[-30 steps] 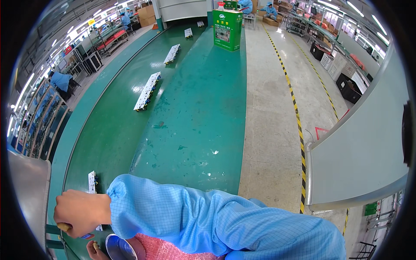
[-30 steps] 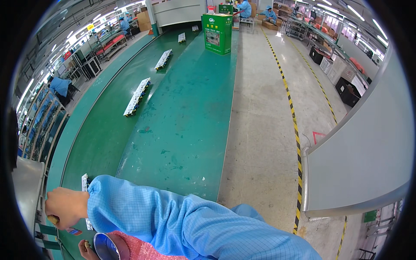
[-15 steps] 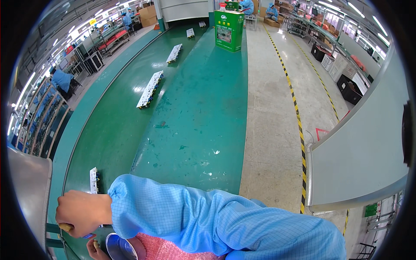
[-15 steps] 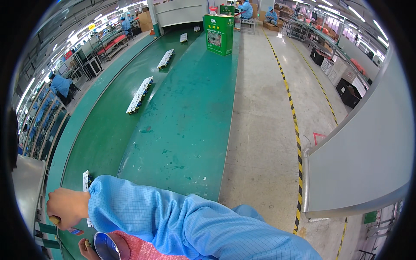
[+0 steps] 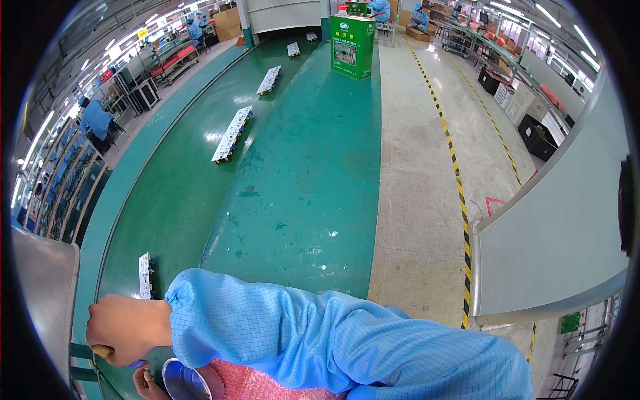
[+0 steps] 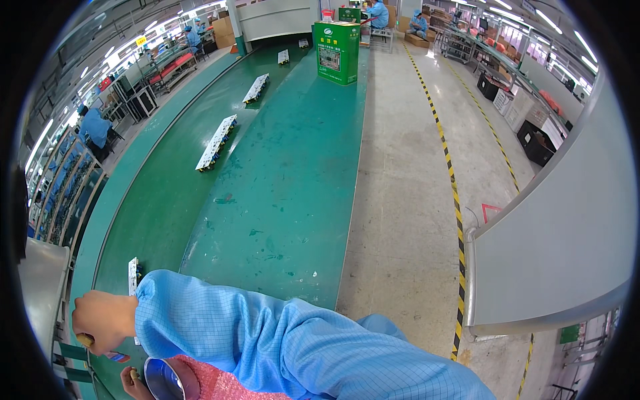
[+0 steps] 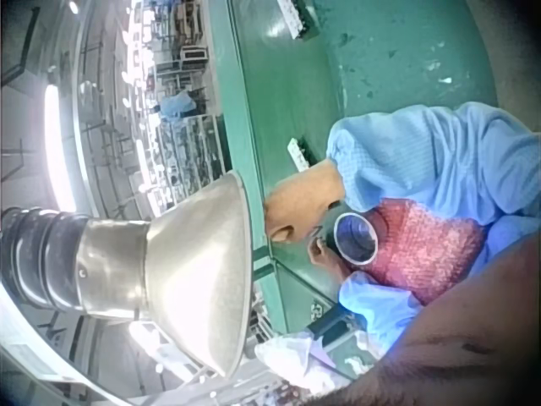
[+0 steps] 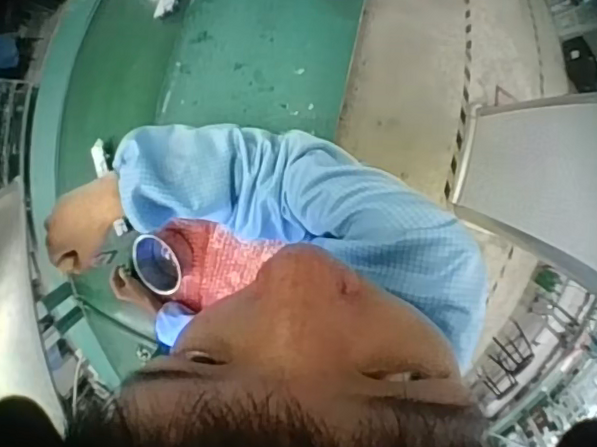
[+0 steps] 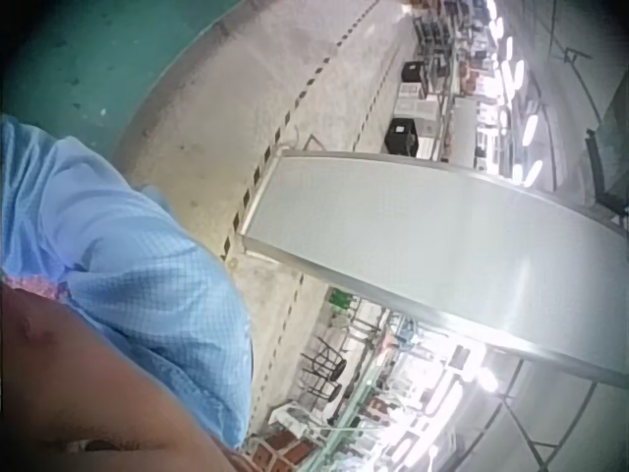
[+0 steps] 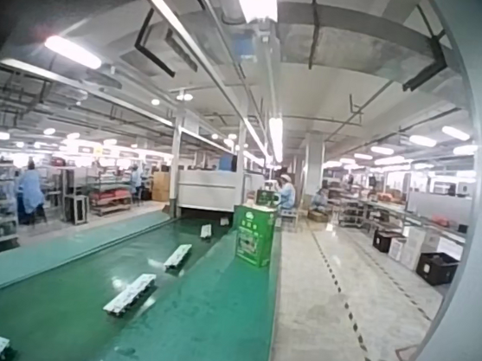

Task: The person coats circuit boards by dipping a brush into a bowl of liquid, applying the liquid across each circuit board, and placing them onto the conveyor belt.

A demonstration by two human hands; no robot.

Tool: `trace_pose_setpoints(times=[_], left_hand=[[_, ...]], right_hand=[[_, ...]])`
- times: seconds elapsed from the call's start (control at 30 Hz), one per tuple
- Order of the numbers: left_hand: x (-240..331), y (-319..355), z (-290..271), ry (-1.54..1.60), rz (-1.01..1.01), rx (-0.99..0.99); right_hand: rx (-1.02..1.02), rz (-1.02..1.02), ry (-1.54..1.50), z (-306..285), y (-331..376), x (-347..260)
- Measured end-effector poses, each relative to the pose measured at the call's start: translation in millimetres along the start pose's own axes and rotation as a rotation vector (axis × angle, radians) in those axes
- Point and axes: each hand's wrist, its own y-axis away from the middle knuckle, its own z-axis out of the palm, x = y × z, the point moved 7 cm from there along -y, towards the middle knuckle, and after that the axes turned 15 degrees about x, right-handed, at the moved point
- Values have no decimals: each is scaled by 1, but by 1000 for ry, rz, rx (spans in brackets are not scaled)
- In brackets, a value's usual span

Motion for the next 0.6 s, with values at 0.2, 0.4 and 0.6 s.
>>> trace_pose_setpoints(times=[0.2,0.4,0.6], left_hand=[[3,5,4,-30,-56,-8],[-18,1,5,35,-39,-18],[-44,-1,9,81,-40,-33]], right_hand=[[-57,32,81,17,2,16],[-55,42,79,27,5,20],[-74,19,80,47,14,31]])
